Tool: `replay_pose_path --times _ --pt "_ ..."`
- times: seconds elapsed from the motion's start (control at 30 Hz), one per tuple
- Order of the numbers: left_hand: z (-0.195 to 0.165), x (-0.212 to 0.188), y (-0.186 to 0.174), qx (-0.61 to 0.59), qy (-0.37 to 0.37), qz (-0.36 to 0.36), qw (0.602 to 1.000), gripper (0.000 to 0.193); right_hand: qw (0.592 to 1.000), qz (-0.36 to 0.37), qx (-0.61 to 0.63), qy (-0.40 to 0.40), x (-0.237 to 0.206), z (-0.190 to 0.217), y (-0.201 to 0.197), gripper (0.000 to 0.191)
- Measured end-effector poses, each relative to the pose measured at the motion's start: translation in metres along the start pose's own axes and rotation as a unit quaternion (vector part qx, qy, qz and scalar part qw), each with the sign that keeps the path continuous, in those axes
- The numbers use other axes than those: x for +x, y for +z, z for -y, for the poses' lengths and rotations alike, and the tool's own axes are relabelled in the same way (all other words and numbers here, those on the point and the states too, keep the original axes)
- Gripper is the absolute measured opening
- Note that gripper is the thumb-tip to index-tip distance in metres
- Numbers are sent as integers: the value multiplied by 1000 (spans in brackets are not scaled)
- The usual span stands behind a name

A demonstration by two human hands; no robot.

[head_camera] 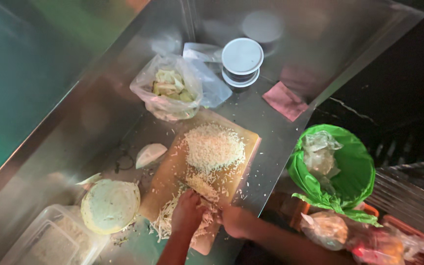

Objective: The person repeatedly chops cabbage on a wooden cutting board using a knife. They hold the cabbage with the left hand and cut it into thin strips with the right hand, accumulating a pile of shredded cabbage on the board.

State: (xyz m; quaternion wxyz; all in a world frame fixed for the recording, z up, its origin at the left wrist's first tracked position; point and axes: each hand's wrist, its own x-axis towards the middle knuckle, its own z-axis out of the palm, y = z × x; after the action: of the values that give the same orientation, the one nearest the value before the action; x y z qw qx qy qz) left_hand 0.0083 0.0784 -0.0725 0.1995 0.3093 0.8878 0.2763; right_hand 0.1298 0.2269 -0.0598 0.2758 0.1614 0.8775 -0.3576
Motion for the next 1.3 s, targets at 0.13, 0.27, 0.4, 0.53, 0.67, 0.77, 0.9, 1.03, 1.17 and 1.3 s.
replay_pose_path --times 0.13,0.27,0.4,0.53,0.67,0.77,0.9,1.03,1.17,1.3 --pt "-4 -2 -1 6 -31 19 999 26 994 77 33 76 7 -4 -25 32" --pt "-11 -9 -4 -20 -43 1 999 27 995 4 -61 -79 -2 -24 -23 26" --pt "-22 -15 -2 -17 -22 -80 996 56 995 -90 -33 -21 -16 -30 8 35" --pt "-33 -17 6 58 -94 -11 994 40 993 -114 22 2 -16 -23 22 32" --pt "-35 -17 11 67 -87 -28 994 32 986 -136 -75 -68 -16 -22 17 31" --pt "-32 -15 12 63 -74 -33 995 34 1000 -13 15 2 -19 -25 17 38" --pt "-28 -13 10 54 -67 -25 996 27 985 -128 -69 -89 -20 -26 18 32" --pt "-29 -12 8 48 -96 -1 994 27 996 -67 -51 -32 -16 -28 10 36" --pt "-31 -11 7 42 -108 9 993 27 997 -21 -16 74 -21 -32 2 46" --pt "-31 -7 6 57 -87 1 995 32 995 -84 -51 -37 -24 -35 3 28"
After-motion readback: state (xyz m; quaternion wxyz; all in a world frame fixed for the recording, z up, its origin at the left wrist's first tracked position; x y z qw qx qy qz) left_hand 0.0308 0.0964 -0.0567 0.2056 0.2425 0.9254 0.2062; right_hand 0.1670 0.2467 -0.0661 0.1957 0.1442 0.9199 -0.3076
